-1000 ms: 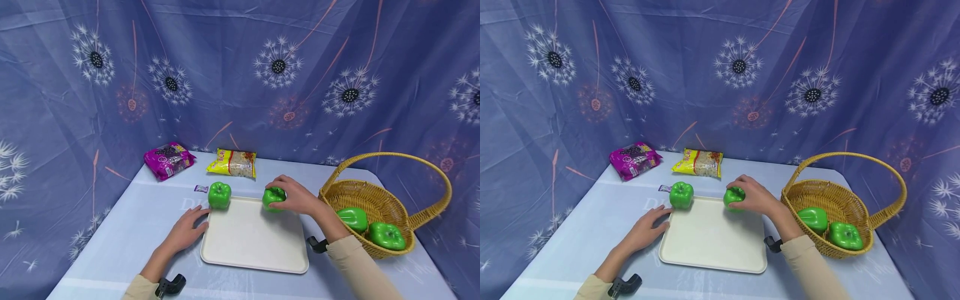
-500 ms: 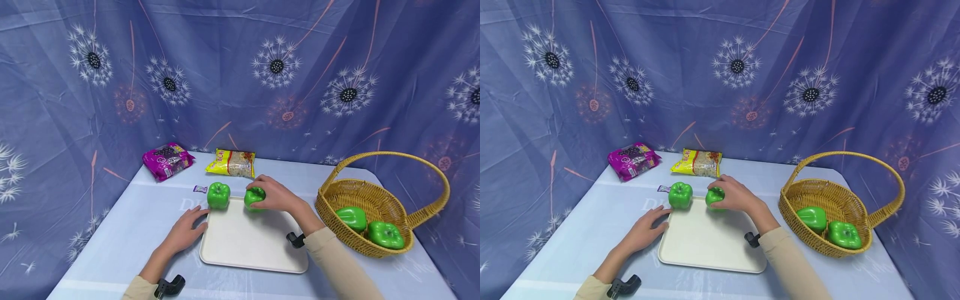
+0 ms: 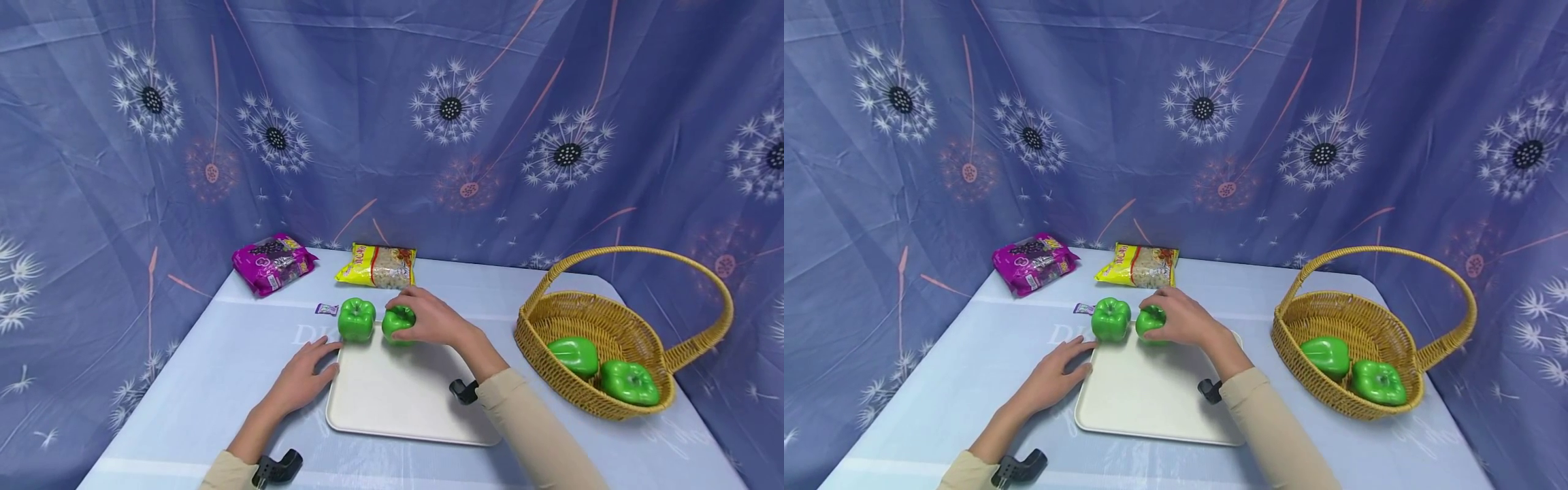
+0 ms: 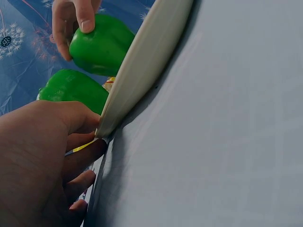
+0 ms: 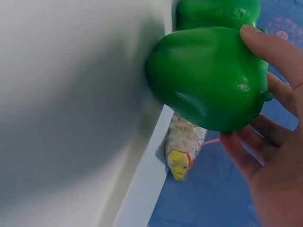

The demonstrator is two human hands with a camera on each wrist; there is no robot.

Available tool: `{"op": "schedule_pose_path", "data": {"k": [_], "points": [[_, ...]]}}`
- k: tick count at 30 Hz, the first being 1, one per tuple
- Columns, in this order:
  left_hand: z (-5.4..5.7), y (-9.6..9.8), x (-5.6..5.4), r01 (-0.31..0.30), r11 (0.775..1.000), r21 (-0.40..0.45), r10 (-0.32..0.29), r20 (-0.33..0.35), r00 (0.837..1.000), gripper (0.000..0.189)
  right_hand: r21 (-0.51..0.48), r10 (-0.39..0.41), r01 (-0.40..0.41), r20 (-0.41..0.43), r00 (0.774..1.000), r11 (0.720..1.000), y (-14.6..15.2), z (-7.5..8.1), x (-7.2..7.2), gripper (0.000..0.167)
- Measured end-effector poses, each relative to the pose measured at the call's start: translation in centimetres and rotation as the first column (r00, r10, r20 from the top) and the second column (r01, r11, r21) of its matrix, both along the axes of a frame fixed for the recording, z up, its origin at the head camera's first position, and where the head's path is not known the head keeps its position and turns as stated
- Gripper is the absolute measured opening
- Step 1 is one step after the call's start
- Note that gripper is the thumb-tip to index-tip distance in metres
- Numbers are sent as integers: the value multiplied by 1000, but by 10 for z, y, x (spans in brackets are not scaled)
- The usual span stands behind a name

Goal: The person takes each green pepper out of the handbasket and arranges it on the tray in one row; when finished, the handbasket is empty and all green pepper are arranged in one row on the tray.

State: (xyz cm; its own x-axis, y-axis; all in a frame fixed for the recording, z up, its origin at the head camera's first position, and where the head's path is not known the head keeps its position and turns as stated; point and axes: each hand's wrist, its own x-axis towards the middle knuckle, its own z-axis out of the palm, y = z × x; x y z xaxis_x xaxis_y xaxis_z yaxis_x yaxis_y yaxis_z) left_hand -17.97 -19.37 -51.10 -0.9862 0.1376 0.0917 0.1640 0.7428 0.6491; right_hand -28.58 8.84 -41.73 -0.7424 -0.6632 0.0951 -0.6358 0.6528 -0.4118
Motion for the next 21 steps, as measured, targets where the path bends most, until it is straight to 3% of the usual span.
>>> {"op": "schedule_pose_path", "data": {"k": [14, 21], "points": [[3, 1, 0, 6, 1000, -4, -6, -8, 1000, 42, -1, 15, -15, -72, 997, 1000, -15, -4, -1, 59], [3, 1, -1, 6, 1000, -6, -6, -8, 1000, 42, -4, -12, 12, -34, 999, 1000, -10, -2, -1, 70]]}}
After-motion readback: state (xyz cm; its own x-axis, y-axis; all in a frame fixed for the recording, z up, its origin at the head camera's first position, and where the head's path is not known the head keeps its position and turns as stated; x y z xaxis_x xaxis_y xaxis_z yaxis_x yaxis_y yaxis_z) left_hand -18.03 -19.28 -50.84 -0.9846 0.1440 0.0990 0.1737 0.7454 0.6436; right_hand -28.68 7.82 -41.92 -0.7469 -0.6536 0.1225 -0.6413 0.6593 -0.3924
